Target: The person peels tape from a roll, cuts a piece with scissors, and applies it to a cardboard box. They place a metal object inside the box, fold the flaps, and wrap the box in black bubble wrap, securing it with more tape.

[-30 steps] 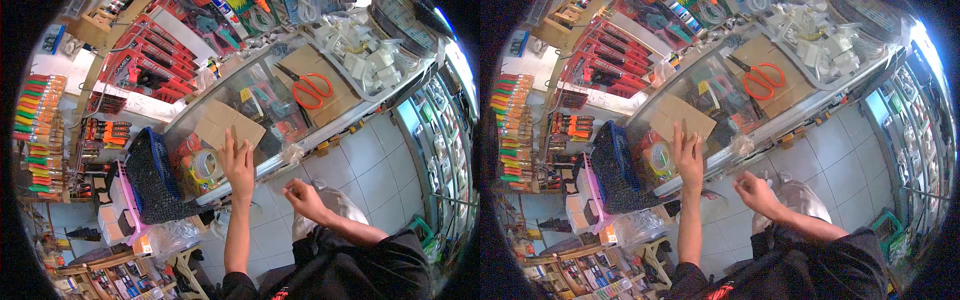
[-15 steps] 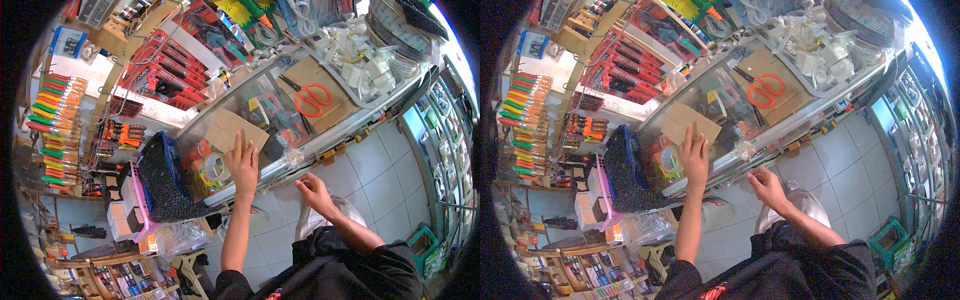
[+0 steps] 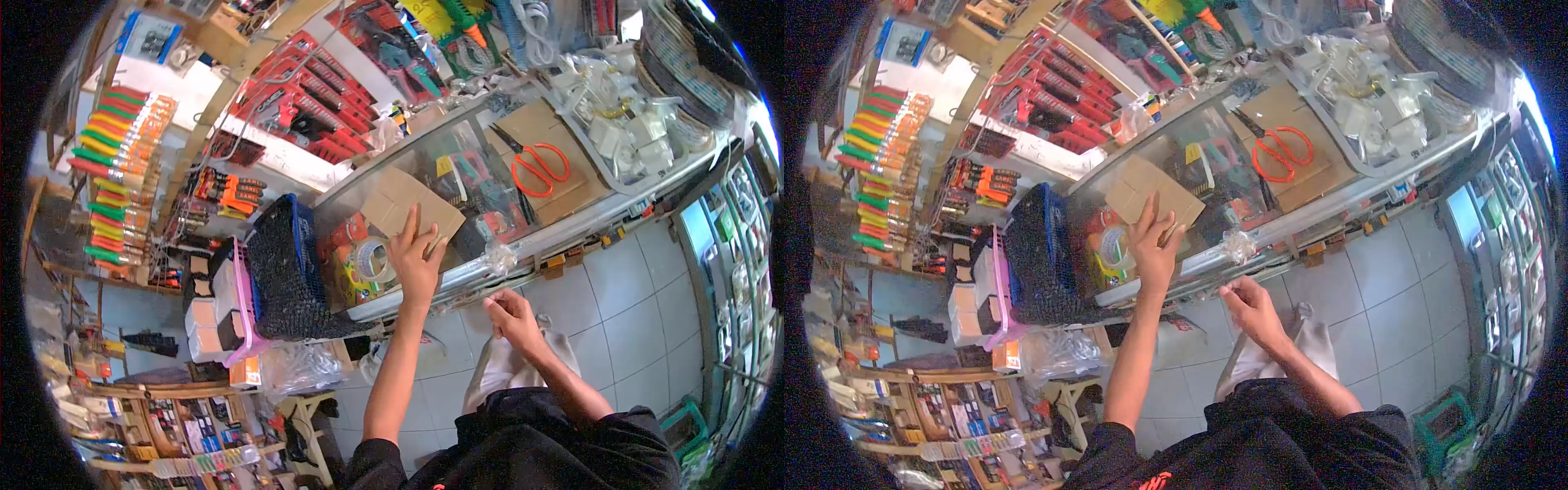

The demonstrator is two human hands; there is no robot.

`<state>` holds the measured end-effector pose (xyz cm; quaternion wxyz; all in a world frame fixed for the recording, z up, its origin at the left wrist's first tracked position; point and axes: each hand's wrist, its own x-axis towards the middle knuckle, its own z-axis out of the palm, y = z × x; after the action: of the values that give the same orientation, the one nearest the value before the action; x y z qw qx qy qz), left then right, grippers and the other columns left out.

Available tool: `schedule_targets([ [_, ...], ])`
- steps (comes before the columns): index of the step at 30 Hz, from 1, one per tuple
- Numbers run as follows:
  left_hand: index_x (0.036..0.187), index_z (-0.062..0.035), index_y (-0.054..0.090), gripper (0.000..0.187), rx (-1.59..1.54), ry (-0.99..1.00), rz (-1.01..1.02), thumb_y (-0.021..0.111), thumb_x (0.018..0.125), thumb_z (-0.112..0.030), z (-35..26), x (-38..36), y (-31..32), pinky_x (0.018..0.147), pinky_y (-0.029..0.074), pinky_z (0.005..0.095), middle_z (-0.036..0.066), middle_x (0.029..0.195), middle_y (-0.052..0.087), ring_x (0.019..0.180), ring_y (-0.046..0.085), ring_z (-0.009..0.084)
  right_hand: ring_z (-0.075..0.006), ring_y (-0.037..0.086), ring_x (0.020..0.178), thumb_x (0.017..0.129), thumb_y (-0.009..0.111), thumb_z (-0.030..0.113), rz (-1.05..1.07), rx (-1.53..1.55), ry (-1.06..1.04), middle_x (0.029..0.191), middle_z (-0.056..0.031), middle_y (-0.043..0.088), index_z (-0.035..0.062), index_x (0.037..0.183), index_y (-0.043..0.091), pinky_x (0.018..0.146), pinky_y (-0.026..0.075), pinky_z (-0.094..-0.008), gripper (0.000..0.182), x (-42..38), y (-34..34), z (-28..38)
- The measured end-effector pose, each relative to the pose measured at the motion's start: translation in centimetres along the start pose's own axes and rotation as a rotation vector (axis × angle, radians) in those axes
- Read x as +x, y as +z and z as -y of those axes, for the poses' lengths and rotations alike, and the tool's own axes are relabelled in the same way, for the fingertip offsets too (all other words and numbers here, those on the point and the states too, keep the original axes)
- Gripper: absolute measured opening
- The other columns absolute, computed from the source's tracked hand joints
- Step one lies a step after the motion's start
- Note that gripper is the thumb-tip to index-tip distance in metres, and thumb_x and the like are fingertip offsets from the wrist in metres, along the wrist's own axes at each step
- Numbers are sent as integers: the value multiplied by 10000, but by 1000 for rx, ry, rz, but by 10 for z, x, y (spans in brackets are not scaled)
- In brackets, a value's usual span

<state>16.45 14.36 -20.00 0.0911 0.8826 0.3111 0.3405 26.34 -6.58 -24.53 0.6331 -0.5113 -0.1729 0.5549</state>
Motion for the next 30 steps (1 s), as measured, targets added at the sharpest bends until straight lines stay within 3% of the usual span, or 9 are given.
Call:
schedule_targets([
  [10, 1078, -105, 794, 329, -48, -43, -119, 854, 764, -182, -3, -7, 11, 946, 428, 419, 51, 1557, 528, 1020, 560, 295, -77, 514, 588, 1025, 636, 200, 44, -10, -36, 703, 21, 552, 70, 976, 590, 537, 388, -244, 147, 20, 8, 59],
  [16, 1027, -87, 769, 246, -23, -80, -116, 807, 827, -225, -6, -10, 9, 984, 399, 450, 43, 1519, 562, 1046, 547, 321, -105, 571, 663, 1009, 663, 216, -67, -148, -347, 785, -20, 627, 21, 1051, 621, 617, 461, -276, 203, 46, 21, 68],
  [19, 973, -76, 750, 202, -56, -77, -118, 791, 852, -232, -5, -9, 10, 997, 389, 477, 53, 1501, 572, 1066, 547, 344, -146, 603, 678, 974, 697, 227, -233, -526, -590, 860, -94, 682, 8, 1116, 627, 677, 502, -320, 270, 74, 33, 88],
  [20, 961, -72, 743, 197, -56, -61, -126, 786, 860, -235, -4, -11, 10, 997, 389, 491, 59, 1493, 576, 1082, 550, 353, -197, 632, 706, 950, 709, 249, -212, -558, -503, 908, -157, 704, 14, 1163, 631, 709, 513, -358, 327, 76, 36, 104],
  [23, 958, -64, 730, 191, -56, -65, -159, 771, 878, -232, -5, -12, 15, 1022, 380, 535, 89, 1476, 574, 1147, 553, 376, -247, 662, 739, 957, 695, 277, -158, -638, -644, 901, -165, 706, 8, 1181, 633, 709, 515, -367, 355, 96, 45, 126],
  [24, 962, -62, 727, 189, -60, -66, -170, 766, 883, -229, -7, -11, 14, 1034, 376, 550, 102, 1472, 572, 1172, 553, 383, -328, 696, 866, 959, 684, 311, -102, -555, -576, 949, -198, 707, 1, 1207, 633, 773, 533, -403, 400, 113, 43, 119],
  [27, 955, -46, 689, 204, -12, -17, -248, 791, 842, -181, -11, -7, 13, 990, 395, 503, 154, 1437, 577, 1132, 588, 367, -408, 668, 1047, 957, 682, 336, -196, -924, -673, 1056, -242, 698, -7, 1232, 630, 866, 535, -445, 443, 155, 39, 96],
  [28, 943, -47, 690, 169, -15, 3, -265, 774, 855, -164, -10, -7, 15, 993, 393, 511, 147, 1425, 583, 1142, 579, 371, -475, 586, 1188, 967, 644, 420, -286, -948, -658, 1197, -274, 654, -8, 1238, 640, 963, 492, -539, 507, 154, 43, 91],
  [30, 939, -51, 691, 166, 5, 5, -251, 774, 856, -167, -8, -10, 16, 990, 394, 510, 144, 1424, 584, 1137, 577, 370, -476, 552, 1240, 981, 607, 479, -284, -1077, -480, 1249, -287, 628, 37, 1257, 655, 1013, 447, -581, 523, 156, 46, 89],
])
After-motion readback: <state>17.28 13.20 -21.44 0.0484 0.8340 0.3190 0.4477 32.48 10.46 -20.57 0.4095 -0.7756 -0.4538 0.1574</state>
